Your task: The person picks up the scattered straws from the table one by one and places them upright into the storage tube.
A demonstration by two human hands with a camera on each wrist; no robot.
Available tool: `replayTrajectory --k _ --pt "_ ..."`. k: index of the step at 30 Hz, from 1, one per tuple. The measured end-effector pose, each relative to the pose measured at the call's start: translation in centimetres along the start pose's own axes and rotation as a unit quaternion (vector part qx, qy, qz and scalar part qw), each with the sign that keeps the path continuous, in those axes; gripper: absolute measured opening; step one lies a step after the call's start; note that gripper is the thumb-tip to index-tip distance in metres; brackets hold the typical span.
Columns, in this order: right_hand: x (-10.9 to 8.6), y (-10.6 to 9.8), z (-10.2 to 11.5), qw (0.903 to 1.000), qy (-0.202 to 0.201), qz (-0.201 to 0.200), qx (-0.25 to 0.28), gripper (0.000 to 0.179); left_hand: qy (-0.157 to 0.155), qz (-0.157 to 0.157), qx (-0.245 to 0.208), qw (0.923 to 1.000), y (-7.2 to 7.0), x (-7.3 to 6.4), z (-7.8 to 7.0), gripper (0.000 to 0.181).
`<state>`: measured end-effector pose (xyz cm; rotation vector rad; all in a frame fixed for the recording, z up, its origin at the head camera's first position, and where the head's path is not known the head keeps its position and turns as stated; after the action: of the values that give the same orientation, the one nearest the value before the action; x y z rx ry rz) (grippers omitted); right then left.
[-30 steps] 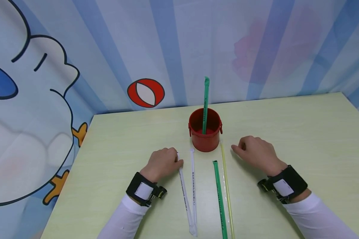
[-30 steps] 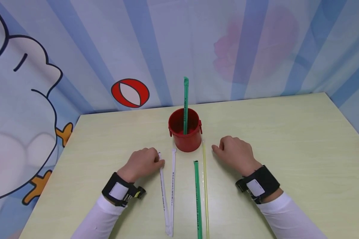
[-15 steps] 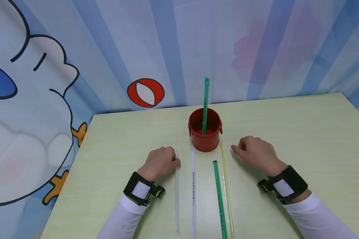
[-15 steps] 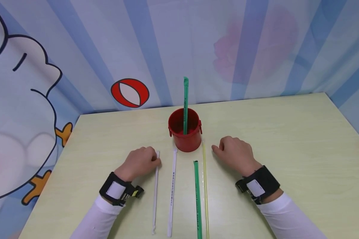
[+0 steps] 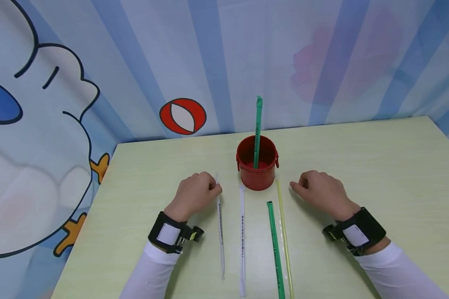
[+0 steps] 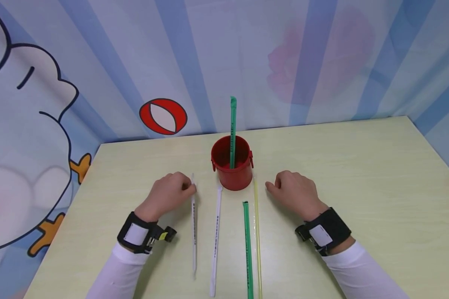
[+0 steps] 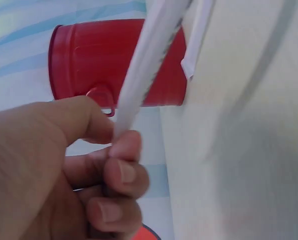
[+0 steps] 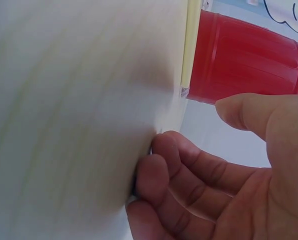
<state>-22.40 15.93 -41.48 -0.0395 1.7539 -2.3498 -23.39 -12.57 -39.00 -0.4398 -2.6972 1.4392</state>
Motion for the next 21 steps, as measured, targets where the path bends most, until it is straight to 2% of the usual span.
replayTrajectory --k 6,13,21 --pt "0.1 0.1 -0.1 1.0000 0.004 0.006 0.000 0.031 0.021 -0.043 -0.017 0.9987 -1.5 0.0 -0.4 0.041" --pt "0.1 0.1 -0.1 1.0000 0.005 0.008 0.001 0.030 0.024 -0.064 -0.050 0.9964 -2.8 -0.1 -0.8 0.037" --pt "0.0 0.0 0.0 1.0000 0.004 0.008 0.000 0.030 0.041 -0.113 -0.081 0.9895 -4.5 -0.3 -1.2 0.028"
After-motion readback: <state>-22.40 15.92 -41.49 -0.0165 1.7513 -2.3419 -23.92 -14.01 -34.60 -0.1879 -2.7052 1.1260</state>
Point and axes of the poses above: each hand's wrist, its own x-axis towards the middle knuckle, its own y-axis out of the palm, z = x × y, the point moved 8 cm from there along x, towards the middle knuckle, and after that the axes turned 11 degrees about -x, right-handed, at the moved point
